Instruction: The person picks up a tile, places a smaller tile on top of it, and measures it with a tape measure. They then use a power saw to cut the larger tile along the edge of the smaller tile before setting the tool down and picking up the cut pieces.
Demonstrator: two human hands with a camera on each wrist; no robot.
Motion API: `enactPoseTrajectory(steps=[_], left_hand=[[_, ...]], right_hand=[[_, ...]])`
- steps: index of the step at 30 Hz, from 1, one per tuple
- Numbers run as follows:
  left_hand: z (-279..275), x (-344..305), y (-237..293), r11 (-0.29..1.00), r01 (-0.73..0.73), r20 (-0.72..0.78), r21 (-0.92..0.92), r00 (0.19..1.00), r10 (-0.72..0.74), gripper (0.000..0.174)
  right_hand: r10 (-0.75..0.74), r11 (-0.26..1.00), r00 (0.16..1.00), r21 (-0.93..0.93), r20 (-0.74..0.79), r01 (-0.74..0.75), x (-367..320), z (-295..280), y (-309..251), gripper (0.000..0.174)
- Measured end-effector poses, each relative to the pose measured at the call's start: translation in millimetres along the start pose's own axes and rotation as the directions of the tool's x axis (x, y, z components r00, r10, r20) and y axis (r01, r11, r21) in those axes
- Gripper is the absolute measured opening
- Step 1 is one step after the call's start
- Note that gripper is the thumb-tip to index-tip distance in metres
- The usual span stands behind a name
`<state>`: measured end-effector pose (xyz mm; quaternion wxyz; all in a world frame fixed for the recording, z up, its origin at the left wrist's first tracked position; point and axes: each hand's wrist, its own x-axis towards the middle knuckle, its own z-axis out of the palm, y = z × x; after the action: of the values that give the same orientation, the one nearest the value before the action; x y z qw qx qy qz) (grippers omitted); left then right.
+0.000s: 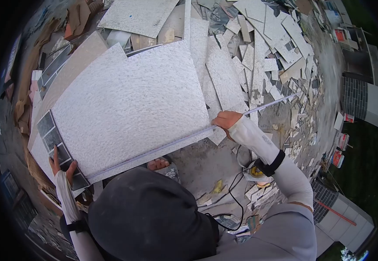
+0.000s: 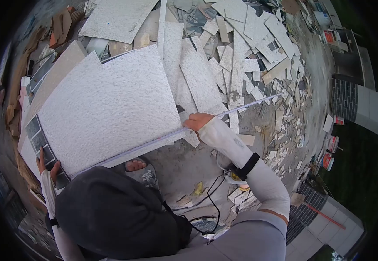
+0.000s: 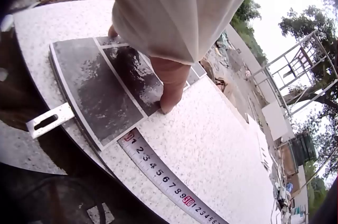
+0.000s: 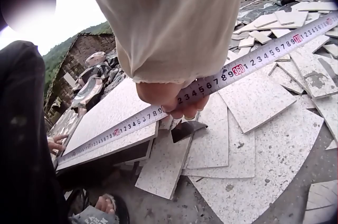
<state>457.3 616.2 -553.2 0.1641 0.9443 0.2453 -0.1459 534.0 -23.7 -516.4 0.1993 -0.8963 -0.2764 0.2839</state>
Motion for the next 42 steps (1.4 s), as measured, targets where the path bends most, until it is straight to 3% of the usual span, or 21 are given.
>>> enactPoseTrajectory(steps=[11, 14, 16, 17, 18, 19, 20, 21, 23, 24, 25, 27, 29, 30, 34, 35, 37, 38, 39, 40, 42], left_hand=[[-2, -2, 7, 1.000, -0.005, 0.020, -0.014, 1.000, 0.006, 0.107], [-9, -9, 16, 0.998, -0.020, -0.008, -0.055, 1.000, 0.020, 0.105], [-19, -15, 31, 1.000, 0.014, 0.018, -0.015, 1.000, -0.013, 0.105], [-23, -16, 36, 0.999, 0.039, 0.040, 0.006, 0.998, -0.040, 0.104], [-24, -13, 36, 0.996, 0.093, 0.076, 0.019, 0.993, -0.094, 0.107], [-27, -14, 37, 0.996, 0.092, 0.089, 0.013, 0.992, -0.093, 0.108], [-29, -14, 40, 0.995, 0.097, 0.095, 0.026, 0.991, -0.099, 0.109], [-29, -13, 36, 0.995, 0.096, 0.105, 0.039, 0.989, -0.100, 0.111], [-29, -12, 33, 0.996, 0.081, 0.127, 0.037, 0.988, -0.085, 0.113], [-33, -11, 29, 0.996, 0.055, 0.157, 0.075, 0.985, -0.067, 0.113], [-38, -10, 31, 0.994, 0.023, 0.192, 0.110, 0.980, -0.044, 0.113], [-47, -3, 33, 0.945, 0.016, 0.283, 0.326, 0.952, -0.114, 0.118], [-49, 1, 32, 0.901, -0.059, 0.289, 0.431, 0.954, -0.076, 0.125], [-49, 5, 34, 0.877, -0.044, 0.292, 0.479, 0.950, -0.112, 0.130], [-41, 11, 10, 0.772, -0.211, 0.271, 0.600, 0.961, 0.052, 0.141], [-41, 12, 2, 0.761, -0.232, 0.258, 0.606, 0.962, 0.088, 0.142], [-37, 18, -5, 0.767, -0.275, 0.246, 0.580, 0.956, 0.157, 0.144], [-35, 20, -11, 0.780, -0.287, 0.250, 0.556, 0.953, 0.172, 0.144], [-28, 26, -18, 0.765, -0.286, 0.242, 0.577, 0.954, 0.175, 0.146], [-24, 30, -23, 0.752, -0.262, 0.214, 0.605, 0.963, 0.163, 0.148], [-27, 30, -33, 0.777, -0.298, 0.205, 0.555, 0.954, 0.220, 0.149]], right_hand=[[0.002, 1.000, 1.000, 0.009, 0.019, -0.002, 3, 2, 4, 0.038], [0.021, 0.999, 0.973, 0.036, -0.231, -0.013, 0, -11, 42, 0.028], [0.018, 0.992, 0.900, -0.107, -0.436, -0.072, -7, -26, 102, 0.026], [0.091, 0.945, 0.922, -0.259, -0.377, -0.199, -13, -48, 138, 0.027], [0.092, 0.884, 0.859, -0.357, -0.504, -0.304, -18, -71, 145, 0.035], [0.171, 0.836, 0.730, -0.295, -0.662, -0.463, -33, -80, 160, 0.041], [0.416, 0.802, 0.562, -0.004, -0.715, -0.598, -51, -84, 172, 0.044], [0.410, 0.824, 0.477, 0.091, -0.777, -0.559, -78, -72, 188, 0.045], [0.691, 0.722, 0.421, 0.534, -0.588, -0.440, -147, -33, 198, 0.044], [0.625, 0.724, 0.531, 0.171, -0.573, -0.668, -178, -17, 174, 0.042], [0.591, 0.713, 0.591, 0.013, -0.549, -0.701, -211, 5, 167, 0.040], [0.805, 0.470, 0.391, 0.078, -0.445, -0.879, -273, 56, 157, 0.038], [0.777, 0.449, 0.380, 0.020, -0.502, -0.893, -346, 114, 157, 0.039], [0.800, 0.373, 0.318, 0.007, -0.509, -0.928, -358, 127, 152, 0.039], [0.923, 0.375, 0.308, 0.355, -0.233, -0.856, -403, 173, 145, 0.049], [0.988, 0.117, 0.155, 0.719, -0.013, -0.685, -393, 211, 165, 0.055], [0.891, 0.310, 0.135, 0.364, -0.434, -0.879, -367, 204, 106, 0.049], [0.915, 0.331, 0.156, 0.473, -0.372, -0.817, -396, 241, 161, 0.046], [0.895, 0.400, 0.179, 0.556, -0.409, -0.728, -398, 238, 150, 0.044], [0.945, 0.257, 0.048, 0.647, -0.322, -0.717, -392, 219, 124, 0.044], [0.974, 0.209, 0.206, 0.730, -0.096, -0.651, -400, 196, 116, 0.044]])
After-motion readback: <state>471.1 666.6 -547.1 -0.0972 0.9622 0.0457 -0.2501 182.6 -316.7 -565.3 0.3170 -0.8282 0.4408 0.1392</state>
